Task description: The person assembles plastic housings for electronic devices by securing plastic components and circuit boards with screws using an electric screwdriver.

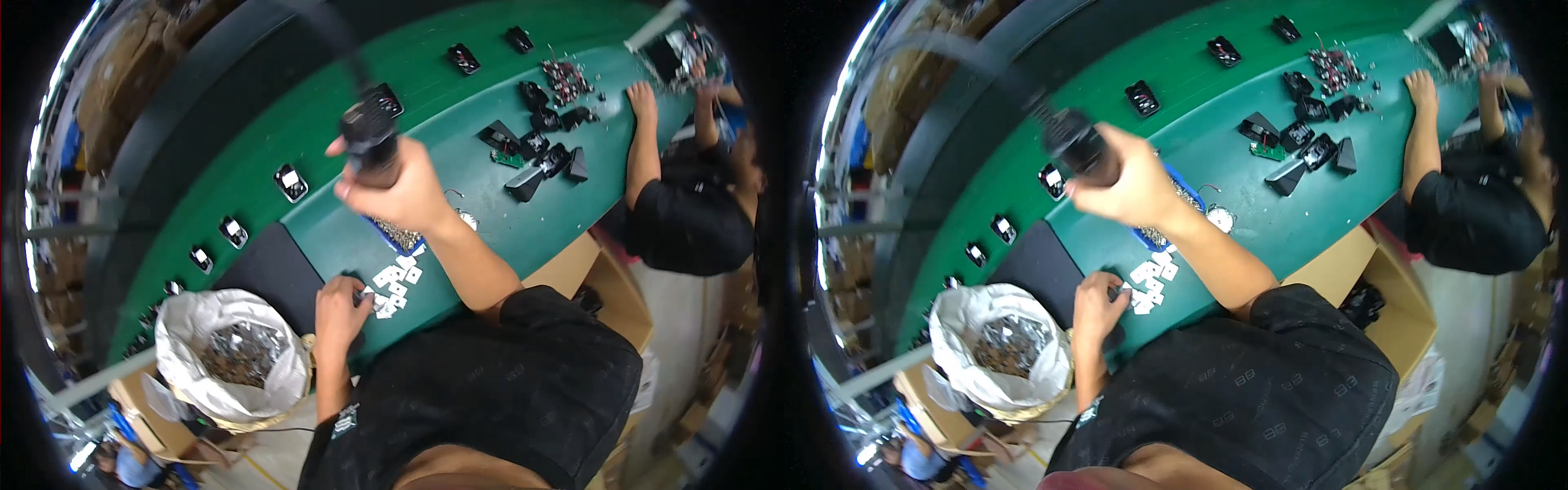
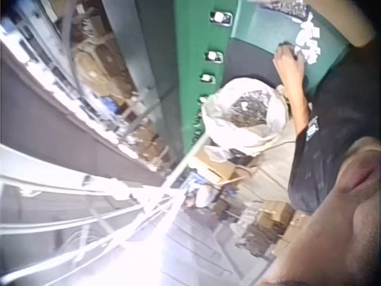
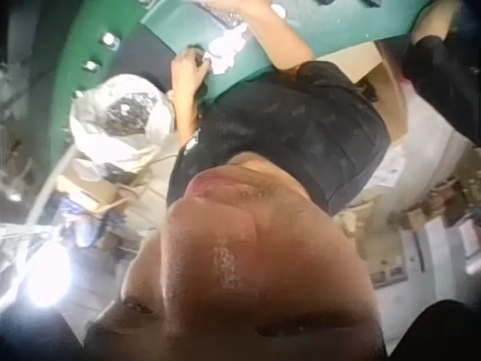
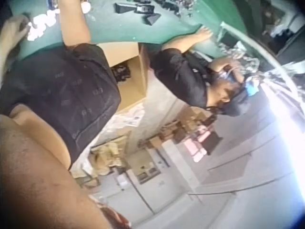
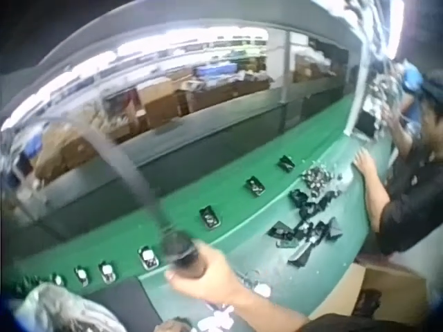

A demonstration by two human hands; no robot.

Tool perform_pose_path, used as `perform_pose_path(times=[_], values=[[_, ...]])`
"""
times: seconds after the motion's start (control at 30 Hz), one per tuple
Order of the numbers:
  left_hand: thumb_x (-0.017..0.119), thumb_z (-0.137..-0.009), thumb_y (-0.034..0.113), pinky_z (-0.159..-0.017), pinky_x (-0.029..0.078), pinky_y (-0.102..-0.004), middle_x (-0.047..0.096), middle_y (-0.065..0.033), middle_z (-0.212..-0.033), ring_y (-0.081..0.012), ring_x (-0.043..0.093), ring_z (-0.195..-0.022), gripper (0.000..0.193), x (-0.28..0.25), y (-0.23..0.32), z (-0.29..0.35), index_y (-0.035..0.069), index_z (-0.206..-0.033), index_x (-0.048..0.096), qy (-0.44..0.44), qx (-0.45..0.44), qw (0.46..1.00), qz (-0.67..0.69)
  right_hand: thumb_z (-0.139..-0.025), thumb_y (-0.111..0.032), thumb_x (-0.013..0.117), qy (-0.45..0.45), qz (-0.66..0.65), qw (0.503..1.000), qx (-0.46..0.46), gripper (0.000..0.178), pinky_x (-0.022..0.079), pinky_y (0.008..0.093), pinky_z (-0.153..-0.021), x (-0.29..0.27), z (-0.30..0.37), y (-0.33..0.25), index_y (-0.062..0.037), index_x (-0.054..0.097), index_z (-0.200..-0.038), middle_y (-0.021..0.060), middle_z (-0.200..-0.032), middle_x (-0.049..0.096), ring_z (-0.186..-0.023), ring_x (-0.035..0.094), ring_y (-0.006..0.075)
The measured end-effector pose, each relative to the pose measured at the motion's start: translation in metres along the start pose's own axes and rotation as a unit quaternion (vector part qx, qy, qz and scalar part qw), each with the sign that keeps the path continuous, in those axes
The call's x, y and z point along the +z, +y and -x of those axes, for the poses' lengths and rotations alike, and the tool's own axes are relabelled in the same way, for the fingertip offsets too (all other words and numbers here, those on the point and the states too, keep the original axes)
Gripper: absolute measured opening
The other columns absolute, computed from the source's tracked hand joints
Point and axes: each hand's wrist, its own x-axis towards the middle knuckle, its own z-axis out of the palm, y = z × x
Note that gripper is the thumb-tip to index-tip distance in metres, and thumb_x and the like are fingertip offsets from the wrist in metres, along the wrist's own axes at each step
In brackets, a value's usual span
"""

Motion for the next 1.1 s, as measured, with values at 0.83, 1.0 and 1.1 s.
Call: perform_pose_path(times=[0.83, 1.0, 1.1], values=[[0.068, -0.087, 0.015, -0.062, 0.048, -0.0215, 0.065, -0.0032, -0.072, -0.0079, 0.060, -0.064, 0.019, -0.034, 0.052, -0.291, -0.003, -0.091, 0.065, 0.113, 0.067, 0.988, 0.081, -0.067, -0.012, 0.072, -0.049, 0.075, 0.983, -0.163, 0.037, 0.051, 0.0402, -0.061, -0.020, 0.010, -0.027, -0.0105, 0.056, -0.101, 0.0097, -0.076, 0.065, -0.072, 0.066, 0.0319], [0.071, -0.081, 0.013, -0.064, 0.051, -0.0274, 0.067, -0.0101, -0.094, -0.0167, 0.065, -0.081, 0.014, -0.026, 0.059, -0.300, 0.000, -0.084, 0.068, 0.131, 0.152, 0.979, -0.038, -0.068, -0.012, 0.072, -0.045, 0.058, 0.983, -0.168, 0.037, 0.051, 0.0402, -0.060, -0.019, 0.008, -0.022, -0.0105, 0.056, -0.101, 0.0089, -0.076, 0.066, -0.071, 0.066, 0.0315], [0.073, -0.079, 0.013, -0.070, 0.052, -0.0329, 0.066, -0.0119, -0.102, -0.0237, 0.064, -0.093, 0.013, -0.022, 0.053, -0.300, 0.002, -0.084, 0.069, 0.142, 0.162, 0.975, -0.062, -0.068, -0.014, 0.073, -0.055, 0.062, 0.983, -0.165, 0.037, 0.051, 0.0399, -0.060, -0.015, 0.009, -0.022, -0.0105, 0.056, -0.100, 0.0086, -0.076, 0.066, -0.071, 0.066, 0.0316]])
